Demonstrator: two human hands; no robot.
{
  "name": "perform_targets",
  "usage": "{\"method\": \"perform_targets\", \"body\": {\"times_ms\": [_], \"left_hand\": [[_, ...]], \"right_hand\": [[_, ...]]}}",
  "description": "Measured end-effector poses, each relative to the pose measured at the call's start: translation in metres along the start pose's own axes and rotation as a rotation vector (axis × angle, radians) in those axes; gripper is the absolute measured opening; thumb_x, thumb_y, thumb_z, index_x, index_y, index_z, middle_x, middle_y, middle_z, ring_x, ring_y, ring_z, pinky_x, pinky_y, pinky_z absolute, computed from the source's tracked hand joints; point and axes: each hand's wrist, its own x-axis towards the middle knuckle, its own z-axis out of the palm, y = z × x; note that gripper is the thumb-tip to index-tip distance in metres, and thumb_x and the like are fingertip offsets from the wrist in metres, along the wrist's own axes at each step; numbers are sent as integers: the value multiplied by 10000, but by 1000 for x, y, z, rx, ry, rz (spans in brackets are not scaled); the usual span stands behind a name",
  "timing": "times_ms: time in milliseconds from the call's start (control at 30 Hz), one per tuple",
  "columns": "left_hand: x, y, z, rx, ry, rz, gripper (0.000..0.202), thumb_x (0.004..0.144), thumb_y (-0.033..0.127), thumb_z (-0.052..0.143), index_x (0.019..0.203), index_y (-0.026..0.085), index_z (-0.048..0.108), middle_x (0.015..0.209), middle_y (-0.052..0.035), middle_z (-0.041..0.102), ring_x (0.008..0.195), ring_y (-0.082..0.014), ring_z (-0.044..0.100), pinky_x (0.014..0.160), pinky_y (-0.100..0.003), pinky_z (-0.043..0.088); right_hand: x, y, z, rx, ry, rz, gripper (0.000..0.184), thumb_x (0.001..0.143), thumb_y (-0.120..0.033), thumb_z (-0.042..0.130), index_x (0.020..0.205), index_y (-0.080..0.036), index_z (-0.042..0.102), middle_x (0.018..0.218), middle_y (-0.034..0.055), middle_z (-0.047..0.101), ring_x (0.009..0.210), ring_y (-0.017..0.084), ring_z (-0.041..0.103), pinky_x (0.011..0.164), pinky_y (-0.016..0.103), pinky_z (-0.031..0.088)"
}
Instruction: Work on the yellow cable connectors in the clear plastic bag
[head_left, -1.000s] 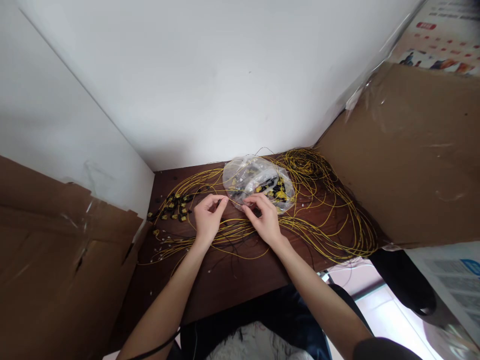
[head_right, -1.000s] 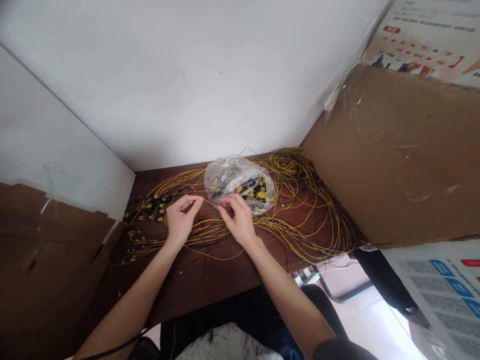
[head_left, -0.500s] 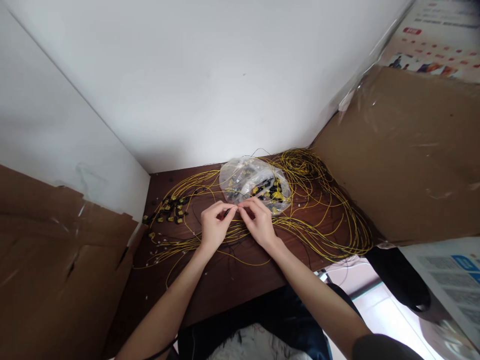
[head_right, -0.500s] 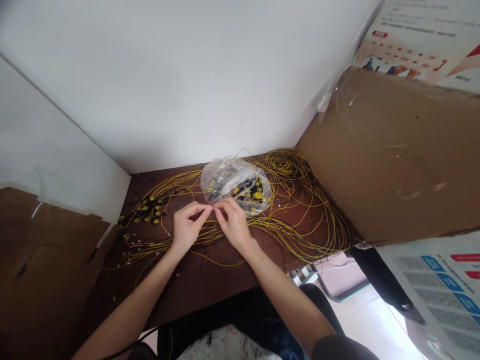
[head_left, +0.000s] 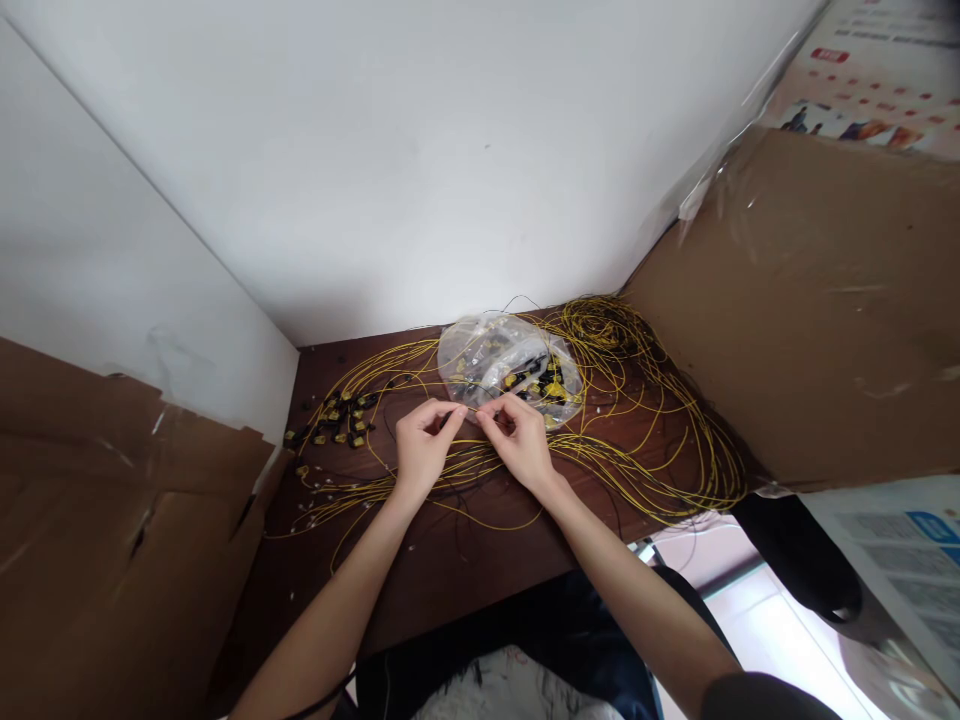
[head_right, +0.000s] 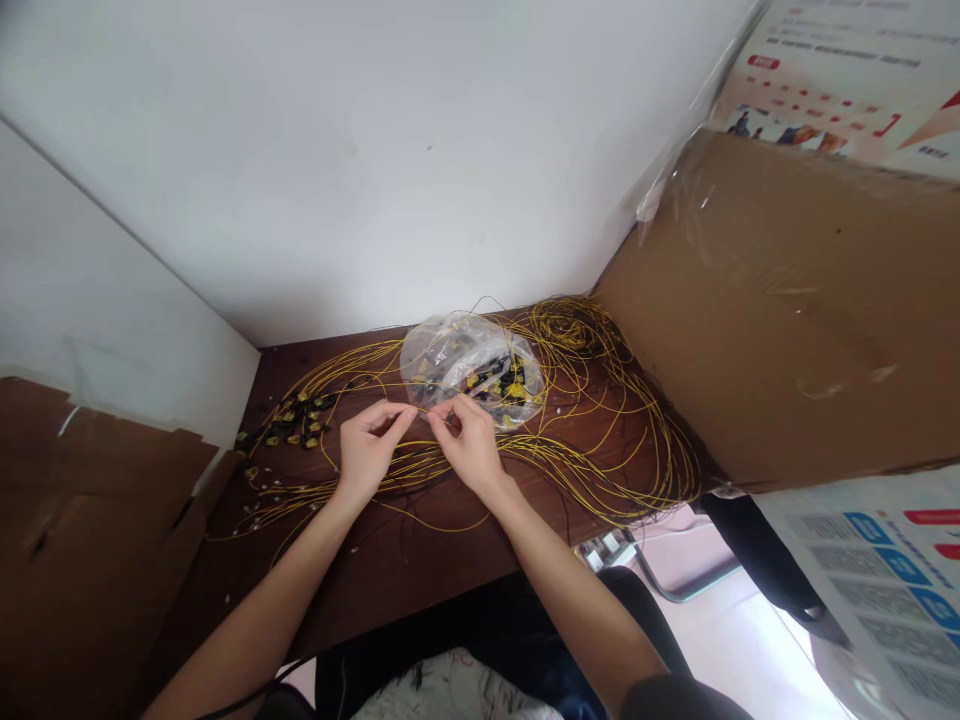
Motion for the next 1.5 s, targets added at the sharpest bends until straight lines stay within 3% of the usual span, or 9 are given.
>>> {"method": "perform_targets", "body": {"times_ms": [167, 567, 1100, 1500], "left_hand": [[2, 0, -1, -35, 38, -55, 157, 733, 299, 644, 734, 150, 693, 698, -28, 656, 636, -131, 572, 609, -239, 436], [5, -6, -3, -99, -38, -67, 177, 728, 315, 652, 791, 161, 713, 793, -54, 696, 736, -163, 621, 693, -269, 464], [7, -7, -8, -35, -72, -34, 174, 720, 316, 647, 718, 152, 705, 709, -40, 688, 614, -139, 591, 572, -233, 459], [5, -11, -11, 139, -125, 131, 188, 751, 330, 620, 745, 174, 724, 634, -22, 631, 572, -115, 518, 528, -218, 386]], "right_hand": [[-1, 0, -1, 0, -17, -11, 160, 842, -250, 517, 733, -169, 600, 677, 6, 542, 579, 116, 446, 546, 243, 353], [0, 0, -1, 36, -42, -59, 123, 827, -228, 524, 734, -177, 586, 701, 6, 554, 575, 110, 455, 535, 234, 366], [1, 8, -2, -104, -63, -133, 143, 839, -255, 538, 815, -186, 661, 641, -6, 512, 581, 118, 475, 574, 236, 373], [1, 10, -1, -165, -73, -162, 164, 848, -271, 534, 841, -211, 685, 625, -9, 512, 581, 116, 503, 593, 221, 389]]}}
